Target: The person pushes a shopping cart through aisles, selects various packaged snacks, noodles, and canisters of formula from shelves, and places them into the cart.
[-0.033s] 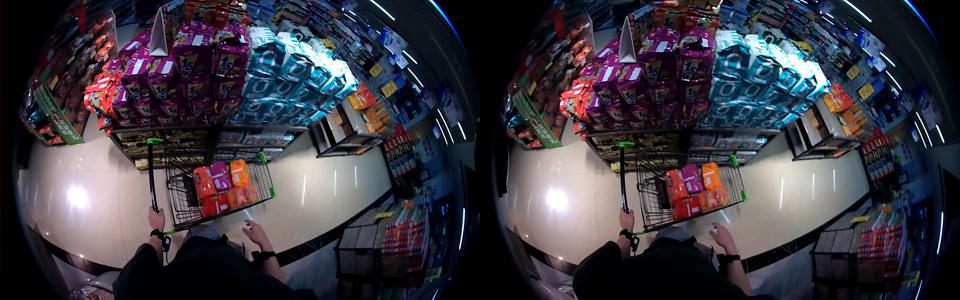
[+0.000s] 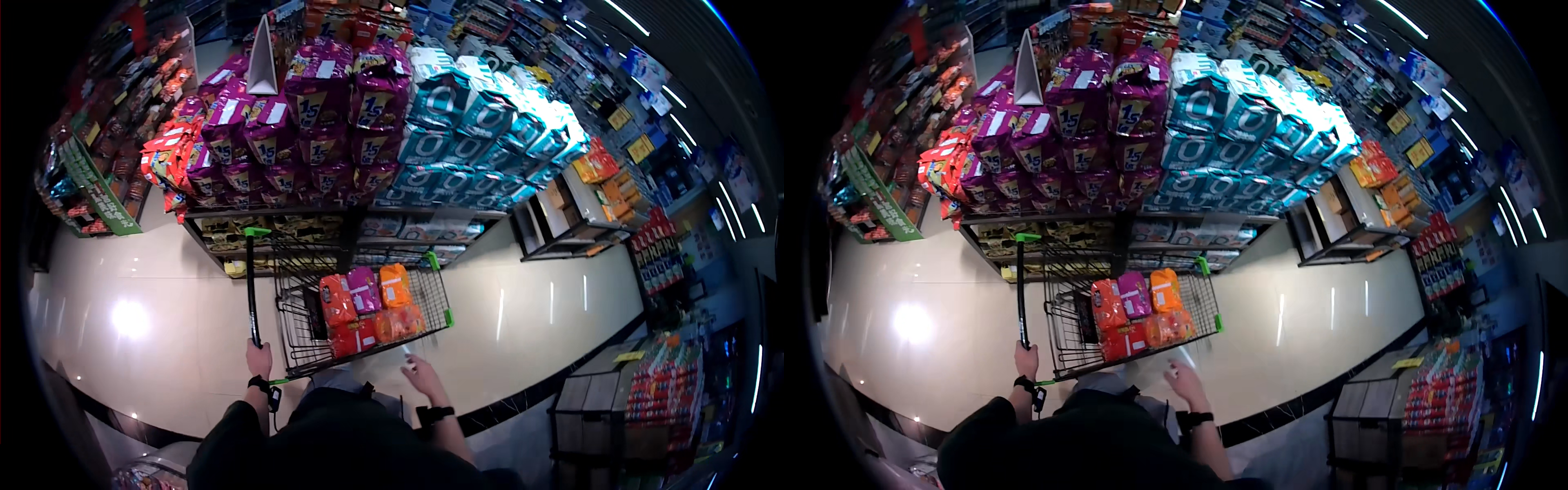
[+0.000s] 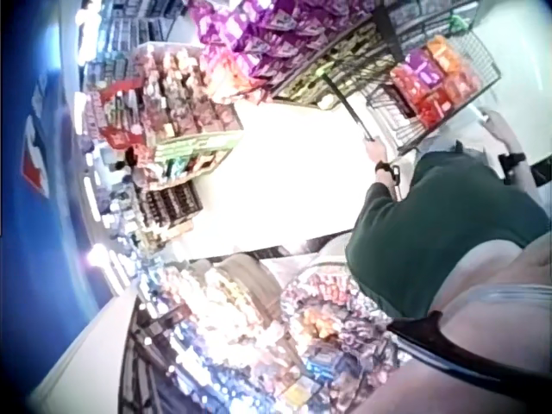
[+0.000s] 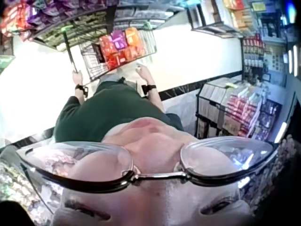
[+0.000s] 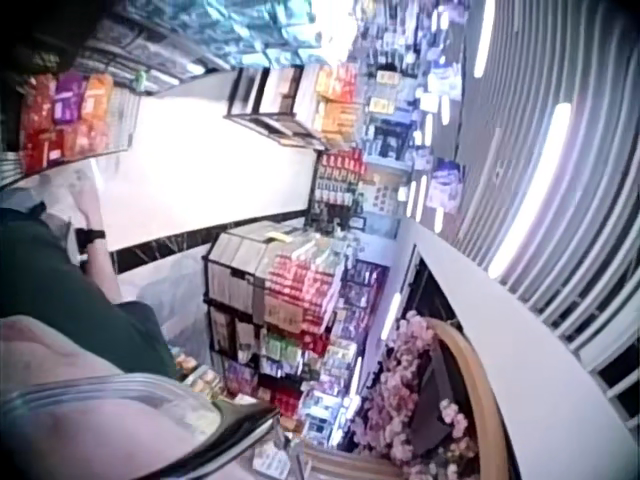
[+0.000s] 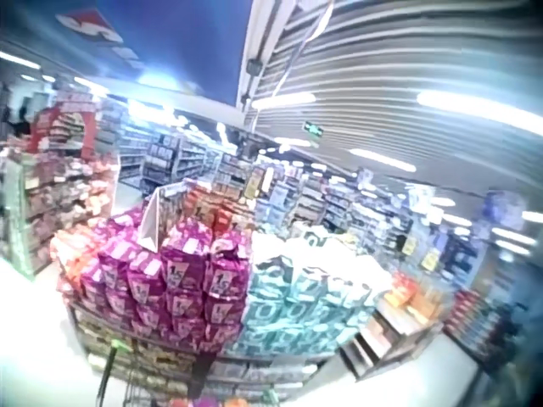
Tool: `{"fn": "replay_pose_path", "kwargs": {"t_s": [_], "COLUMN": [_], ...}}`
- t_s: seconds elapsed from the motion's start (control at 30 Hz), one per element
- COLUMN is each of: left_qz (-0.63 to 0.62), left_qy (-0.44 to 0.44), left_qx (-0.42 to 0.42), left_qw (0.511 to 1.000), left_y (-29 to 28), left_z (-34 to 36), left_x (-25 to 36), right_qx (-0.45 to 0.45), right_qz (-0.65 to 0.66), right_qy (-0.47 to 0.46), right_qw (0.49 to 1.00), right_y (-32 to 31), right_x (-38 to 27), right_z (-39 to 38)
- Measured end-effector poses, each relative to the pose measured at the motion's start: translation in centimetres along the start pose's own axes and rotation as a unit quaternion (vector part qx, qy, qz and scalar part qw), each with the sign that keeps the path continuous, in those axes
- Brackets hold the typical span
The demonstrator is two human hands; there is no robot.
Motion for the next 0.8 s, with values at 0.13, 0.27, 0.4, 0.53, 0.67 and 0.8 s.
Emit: {"fn": "replay_pose_path", "kwargs": {"t_s": [0.13,0.27,0.4,0.53,0.67,0.8], "left_qz": [-0.018,0.000,0.012,-0.036,-0.083,-0.122], "left_qy": [-0.007,0.106,0.079,0.062,0.043,0.066], "left_qx": [-0.045,0.088,0.156,0.179,0.193,0.179], "left_qw": [0.999,0.990,0.985,0.981,0.977,0.974], "left_y": [1.7,1.9,2.6,4.7,6.2,6.6], "left_z": [0.5,-4.9,-11.3,-15.8,-19.5,-22.0], "left_x": [-0.7,3.1,5.6,9.0,9.1,11.8], "right_qx": [0.023,0.227,0.343,0.416,0.400,0.397], "right_qz": [0.070,0.092,0.075,0.031,-0.046,-0.067], "right_qy": [-0.055,-0.289,-0.422,-0.455,-0.421,-0.362], "right_qw": [0.996,0.925,0.836,0.787,0.813,0.841], "right_y": [-9.3,-23.3,-35.4,-43.0,-44.1,-44.6], "right_x": [-5.6,-17.2,-30.9,-37.0,-40.5,-40.0], "right_z": [10.6,20.2,27.1,36.1,41.9,43.8]}}
Point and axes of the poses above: each hand's wrist, its own z-axis towards the middle knuckle, its own y-axis out of the palm, x = y × z, the point moved 4 cm from there along z, towards the middle knuckle, and after that the axes turned 1 degree about x, right-handed, at the moved point
